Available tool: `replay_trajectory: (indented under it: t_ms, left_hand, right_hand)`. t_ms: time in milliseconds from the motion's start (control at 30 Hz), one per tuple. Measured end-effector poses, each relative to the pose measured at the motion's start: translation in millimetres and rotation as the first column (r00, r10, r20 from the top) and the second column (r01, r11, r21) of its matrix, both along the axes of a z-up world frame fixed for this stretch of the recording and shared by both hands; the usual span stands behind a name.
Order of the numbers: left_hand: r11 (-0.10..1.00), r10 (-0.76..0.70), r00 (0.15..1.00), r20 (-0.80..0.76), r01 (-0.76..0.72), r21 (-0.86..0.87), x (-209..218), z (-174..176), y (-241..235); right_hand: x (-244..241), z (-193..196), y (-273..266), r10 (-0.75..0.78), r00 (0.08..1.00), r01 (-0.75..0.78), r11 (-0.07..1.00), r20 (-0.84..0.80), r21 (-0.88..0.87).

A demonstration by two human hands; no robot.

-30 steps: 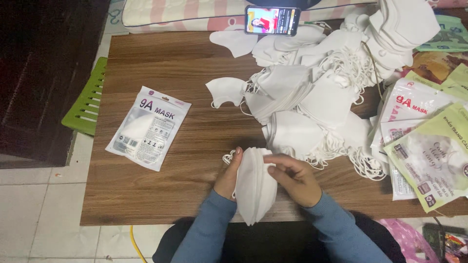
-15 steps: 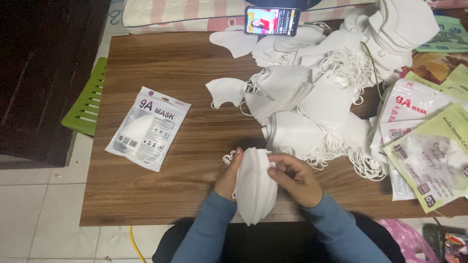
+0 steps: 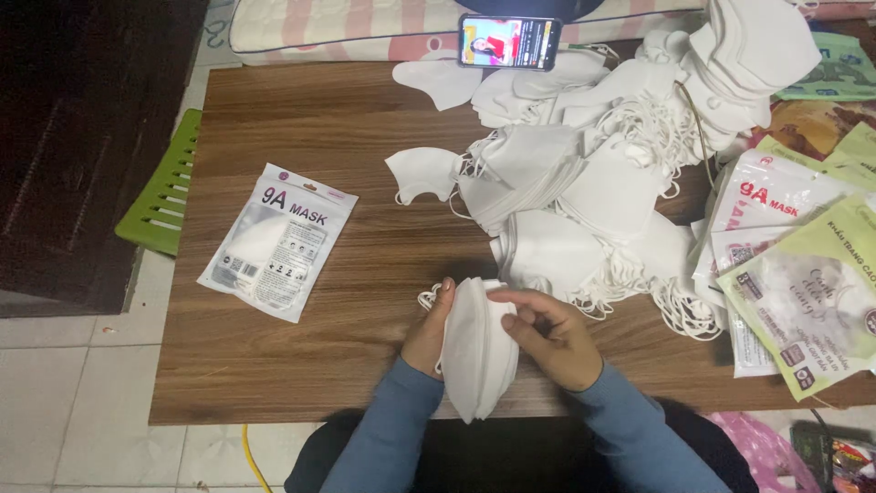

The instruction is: Sorting and inspecting white face masks from a pile on a table

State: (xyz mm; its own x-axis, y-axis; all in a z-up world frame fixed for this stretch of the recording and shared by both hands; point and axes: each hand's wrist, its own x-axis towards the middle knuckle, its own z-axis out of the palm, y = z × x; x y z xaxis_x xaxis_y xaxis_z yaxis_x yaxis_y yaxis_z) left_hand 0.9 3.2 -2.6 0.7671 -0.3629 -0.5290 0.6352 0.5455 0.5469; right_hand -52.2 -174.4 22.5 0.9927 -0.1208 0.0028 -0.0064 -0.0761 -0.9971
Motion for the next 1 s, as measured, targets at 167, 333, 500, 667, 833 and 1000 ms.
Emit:
replay_trajectory:
  t_ms: [167,333,500,667,833,1000]
  left_hand:
    - [1.0,-0.007,1.0,0.0,0.007,0.007,6,-24,5]
    - [0.999,-0.044,0.998,-0.04,0.043,-0.015,0,15,0]
    - [0.996,-0.073,0.994,-0.077,0.069,-0.06,7,-1,3]
    - [0.997,-0.071,0.997,-0.026,0.071,-0.007,10,-16,2]
    - [0.993,-0.037,0.999,0.017,0.035,0.11,-1,8,1]
    - [0.982,0.028,0.999,0.03,-0.033,0.185,-8,-4,0]
  right_hand:
    - [1,-9,-9,0.056,0.998,-0.058,0.994,0.02,0.09]
    - [2,-32,-15,0.131,0.988,-0.148,0.962,0.086,0.228]
    - [3,1,-3,0.189,0.974,-0.223,0.908,0.129,0.355]
    - [2,-24,-12,0.192,0.976,-0.213,0.935,0.1,0.284]
    - [5,9,-5,0.137,0.978,-0.154,0.983,0.158,0.1]
    - [7,17,-1,0.158,0.982,-0.172,0.973,0.101,0.155]
